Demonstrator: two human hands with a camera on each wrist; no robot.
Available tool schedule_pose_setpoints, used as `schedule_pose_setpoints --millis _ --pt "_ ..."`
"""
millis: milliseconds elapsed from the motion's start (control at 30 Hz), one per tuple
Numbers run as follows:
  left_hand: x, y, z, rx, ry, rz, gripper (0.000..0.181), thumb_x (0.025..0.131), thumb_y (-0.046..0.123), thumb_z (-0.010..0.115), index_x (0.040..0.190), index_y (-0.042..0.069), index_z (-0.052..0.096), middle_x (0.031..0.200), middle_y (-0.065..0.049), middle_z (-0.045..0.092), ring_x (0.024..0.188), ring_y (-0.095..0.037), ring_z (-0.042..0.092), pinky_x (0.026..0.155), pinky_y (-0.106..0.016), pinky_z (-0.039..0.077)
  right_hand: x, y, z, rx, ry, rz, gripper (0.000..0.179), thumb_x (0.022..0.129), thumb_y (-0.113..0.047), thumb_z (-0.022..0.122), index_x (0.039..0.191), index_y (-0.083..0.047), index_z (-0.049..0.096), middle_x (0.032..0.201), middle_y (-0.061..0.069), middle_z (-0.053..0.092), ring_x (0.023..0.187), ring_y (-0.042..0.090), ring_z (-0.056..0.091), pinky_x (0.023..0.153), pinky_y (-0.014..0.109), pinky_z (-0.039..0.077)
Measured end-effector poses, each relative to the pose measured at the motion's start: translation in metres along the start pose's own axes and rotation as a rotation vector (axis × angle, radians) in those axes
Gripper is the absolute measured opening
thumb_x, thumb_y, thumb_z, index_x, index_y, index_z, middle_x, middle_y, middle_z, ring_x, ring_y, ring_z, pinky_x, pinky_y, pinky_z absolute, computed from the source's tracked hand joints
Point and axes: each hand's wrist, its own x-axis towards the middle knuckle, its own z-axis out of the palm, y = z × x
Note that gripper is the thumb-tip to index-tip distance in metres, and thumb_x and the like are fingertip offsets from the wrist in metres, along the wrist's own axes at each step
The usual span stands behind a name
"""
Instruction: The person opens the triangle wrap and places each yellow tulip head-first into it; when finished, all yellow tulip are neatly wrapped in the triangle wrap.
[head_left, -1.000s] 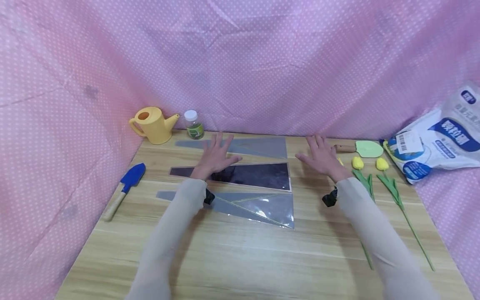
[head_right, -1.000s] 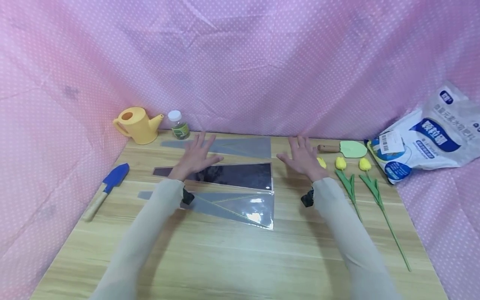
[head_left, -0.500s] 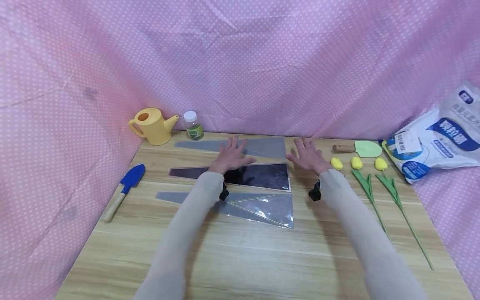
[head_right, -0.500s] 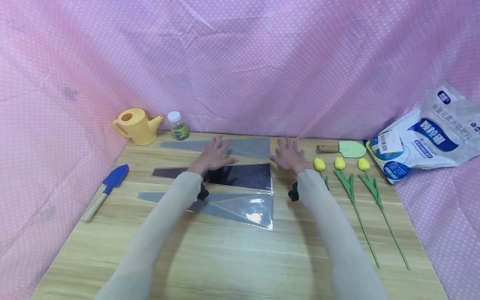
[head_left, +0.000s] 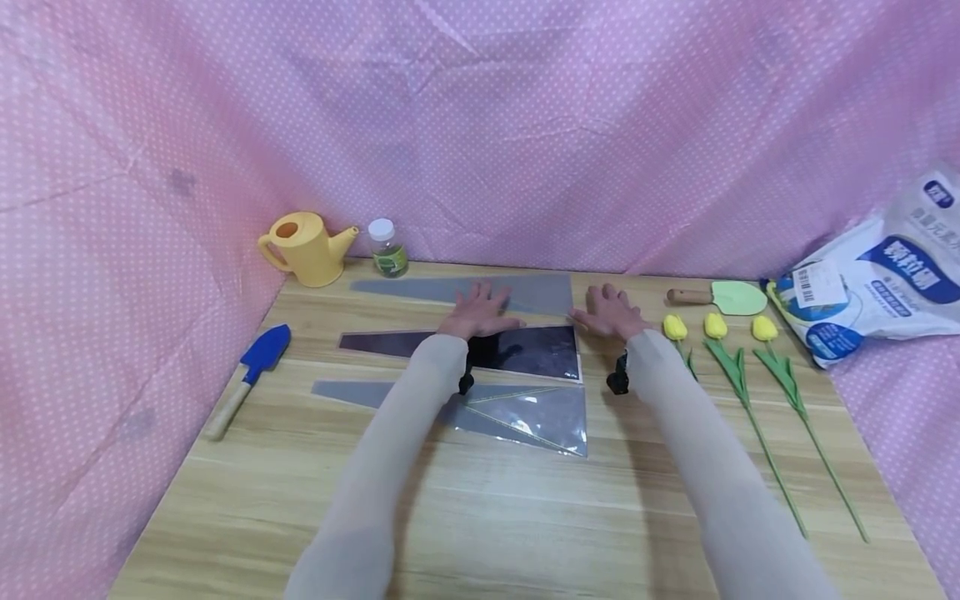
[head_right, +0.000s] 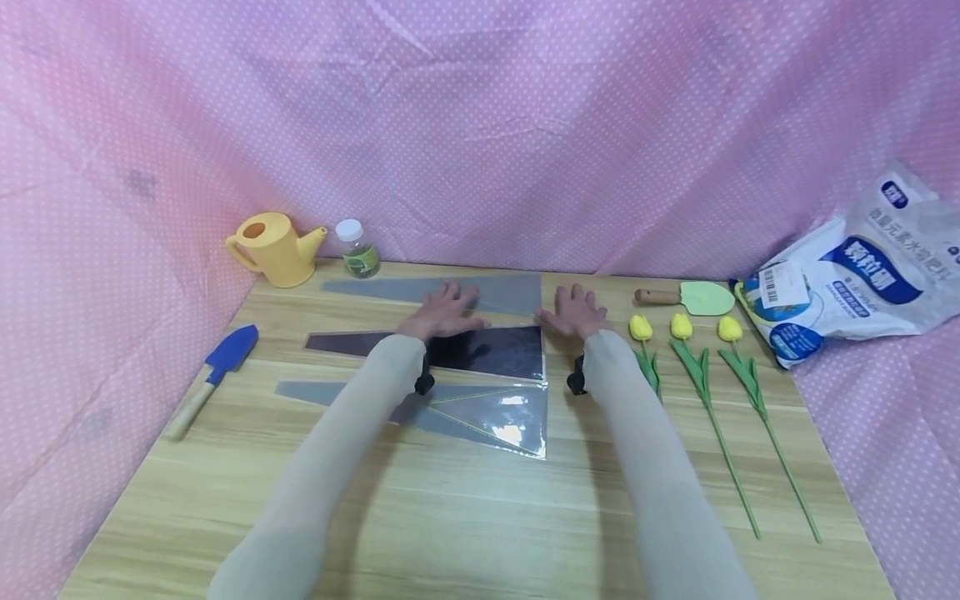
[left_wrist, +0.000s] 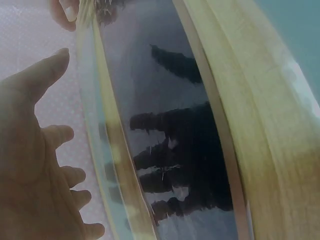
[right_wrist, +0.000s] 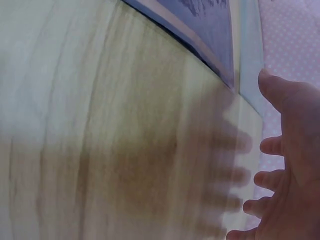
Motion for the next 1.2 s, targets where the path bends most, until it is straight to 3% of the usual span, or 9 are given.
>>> schedule_pose_setpoints --millis 67,167,433,833,1067,1200 --pt "0.001 0.002 0.0 -0.002 -0.009 0.006 0.086 0.094 0.067 0.046 0.162 0.024 0.015 0.17 -0.016 0.002 0.158 -0.038 -0.002 0.124 -0.065 0.003 0.001 -0.001 0.001 0.001 0.0 0.006 0.06 0.102 -0.055 0.041 0.128 -0.001 0.045 0.15 0.032 0.031 0.131 0.052 0.034 0.104 0.077 0.032" --pt "0.004 0.006 0.002 0.0 -0.023 0.026 0.087 0.093 0.068 0.047 0.162 0.025 0.015 0.17 -0.016 0.003 0.158 -0.039 0.0 0.124 -0.066 0.005 0.002 -0.003 0.002 -0.005 -0.006 0.024 0.061 0.101 -0.055 0.041 0.127 -0.001 0.046 0.148 0.031 0.032 0.13 0.051 0.034 0.103 0.076 0.032" --pt "0.011 0.02 0.007 -0.004 -0.048 0.047 0.087 0.093 0.069 0.047 0.162 0.025 0.017 0.17 -0.014 0.003 0.158 -0.037 0.001 0.125 -0.063 0.008 0.006 -0.009 0.005 -0.007 0.008 0.083 0.068 0.1 -0.057 0.041 0.135 0.001 0.042 0.154 0.034 0.023 0.138 0.056 0.025 0.105 0.08 0.025" --pt "0.017 0.045 0.014 0.011 -0.083 0.063 0.085 0.094 0.068 0.045 0.162 0.024 0.017 0.17 -0.014 0.004 0.158 -0.037 0.001 0.126 -0.061 0.008 0.012 -0.01 0.01 -0.031 0.028 0.122 0.074 0.099 -0.058 0.044 0.142 0.002 0.035 0.154 0.033 0.024 0.137 0.054 0.029 0.104 0.08 0.027" --pt "0.019 0.047 0.02 0.017 -0.093 0.051 0.082 0.095 0.066 0.045 0.161 0.025 0.02 0.171 -0.013 0.004 0.159 -0.035 0.002 0.125 -0.061 0.008 0.014 -0.011 0.011 -0.015 0.057 0.147 0.068 0.097 -0.057 0.049 0.132 0.001 0.042 0.151 0.032 0.029 0.132 0.053 0.032 0.103 0.077 0.031" --pt "0.019 0.046 0.021 0.016 -0.088 0.058 0.081 0.095 0.066 0.046 0.161 0.025 0.021 0.17 -0.014 0.004 0.158 -0.036 0.004 0.125 -0.062 0.01 0.016 -0.015 0.013 -0.017 0.106 0.183 0.072 0.096 -0.059 0.051 0.135 0.001 0.041 0.15 0.031 0.032 0.133 0.053 0.034 0.103 0.076 0.032"
